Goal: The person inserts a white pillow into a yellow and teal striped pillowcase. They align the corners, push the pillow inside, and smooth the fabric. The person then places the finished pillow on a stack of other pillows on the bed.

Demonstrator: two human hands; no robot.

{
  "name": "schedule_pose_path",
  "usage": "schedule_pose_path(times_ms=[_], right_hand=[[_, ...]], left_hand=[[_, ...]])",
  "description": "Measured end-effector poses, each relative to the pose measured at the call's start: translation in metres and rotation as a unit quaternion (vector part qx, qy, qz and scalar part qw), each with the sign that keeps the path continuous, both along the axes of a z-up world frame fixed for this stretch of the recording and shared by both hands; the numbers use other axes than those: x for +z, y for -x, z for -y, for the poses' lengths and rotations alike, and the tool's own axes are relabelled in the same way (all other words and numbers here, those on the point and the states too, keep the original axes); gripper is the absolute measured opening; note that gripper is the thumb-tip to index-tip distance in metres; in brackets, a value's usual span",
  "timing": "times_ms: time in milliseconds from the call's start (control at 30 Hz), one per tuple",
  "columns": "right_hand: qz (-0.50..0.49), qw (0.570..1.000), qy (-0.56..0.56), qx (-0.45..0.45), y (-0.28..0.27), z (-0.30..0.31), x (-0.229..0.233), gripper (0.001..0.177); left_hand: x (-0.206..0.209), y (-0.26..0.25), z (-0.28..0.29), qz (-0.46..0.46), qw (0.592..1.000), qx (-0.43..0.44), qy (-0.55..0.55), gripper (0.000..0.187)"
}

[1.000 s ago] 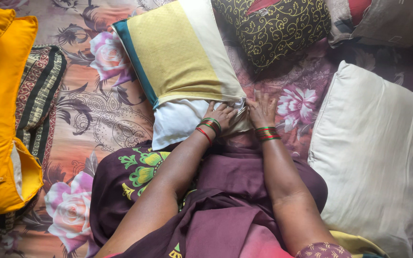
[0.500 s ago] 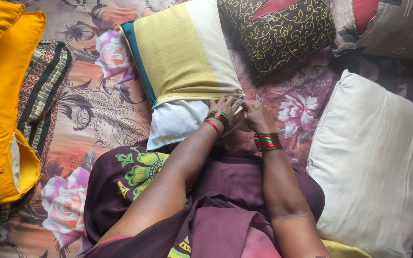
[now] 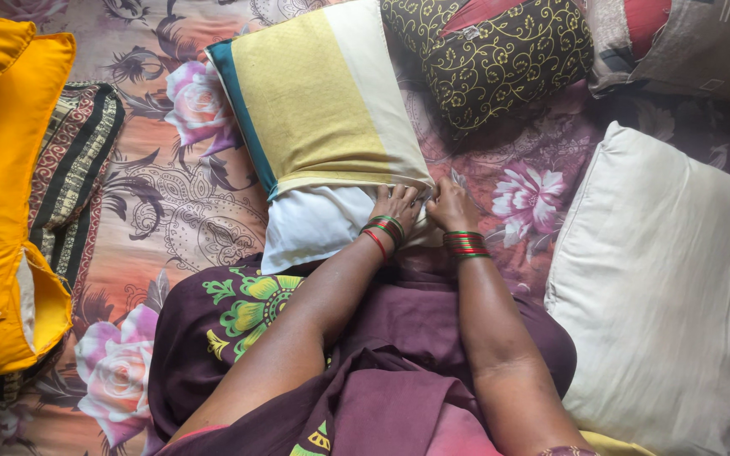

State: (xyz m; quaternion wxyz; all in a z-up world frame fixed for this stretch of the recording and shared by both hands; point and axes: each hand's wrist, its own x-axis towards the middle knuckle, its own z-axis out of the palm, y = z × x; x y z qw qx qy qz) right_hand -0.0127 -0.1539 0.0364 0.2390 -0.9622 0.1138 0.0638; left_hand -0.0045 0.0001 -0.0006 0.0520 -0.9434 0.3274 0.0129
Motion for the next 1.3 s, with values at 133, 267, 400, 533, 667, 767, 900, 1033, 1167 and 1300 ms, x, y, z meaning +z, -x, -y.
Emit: schedule_pose_path(times_ms=[133, 267, 400, 533, 667, 767, 900, 1033, 1167, 1300], right_hand=[[0.053, 0.999, -0.008, 0.006, -0.006, 0.006, -0.018, 0.047], [0.08, 0.996, 0.04, 0.019, -0.015, -0.002, -0.045, 0.037], [0.061, 0.997, 0.053, 0.018, -0.018, 0.003, -0.065, 0.036], [-0.004, 0.998, 0.066, 0.022, -0.024, 0.004, -0.061, 0.038], [0.043, 0.996, 0.067, 0.029, -0.02, -0.005, -0.05, 0.031], [0.053, 0.996, 0.064, 0.032, -0.02, -0.002, -0.031, 0.032], [0.083, 0.995, 0.037, 0.039, -0.02, 0.0, -0.021, 0.036], [0.177, 0.982, -0.058, -0.015, -0.028, 0.017, -0.032, 0.04], [0.171, 0.964, -0.182, -0.089, -0.036, 0.041, -0.025, 0.039], [0.269, 0.961, -0.067, -0.004, -0.022, 0.025, 0.017, 0.038]], left_hand=[[0.003, 0.003, -0.004, -0.006, 1.0, -0.03, 0.0, 0.039], [0.002, 0.009, -0.013, -0.033, 0.994, -0.1, 0.017, 0.04], [-0.016, 0.008, -0.016, -0.014, 0.994, -0.096, 0.041, 0.061], [-0.04, -0.004, -0.01, -0.027, 0.995, -0.093, 0.037, 0.057], [-0.067, -0.019, -0.005, -0.015, 0.998, -0.062, 0.02, 0.05], [-0.057, -0.027, -0.004, -0.011, 0.999, -0.033, 0.018, 0.047], [-0.001, -0.028, -0.006, -0.083, 0.996, -0.015, 0.026, 0.053], [0.055, -0.039, -0.031, -0.19, 0.954, -0.1, 0.208, 0.058], [0.09, -0.049, -0.104, -0.123, 0.915, -0.042, 0.381, 0.018], [0.111, -0.03, -0.175, -0.047, 0.932, 0.151, 0.325, 0.021]])
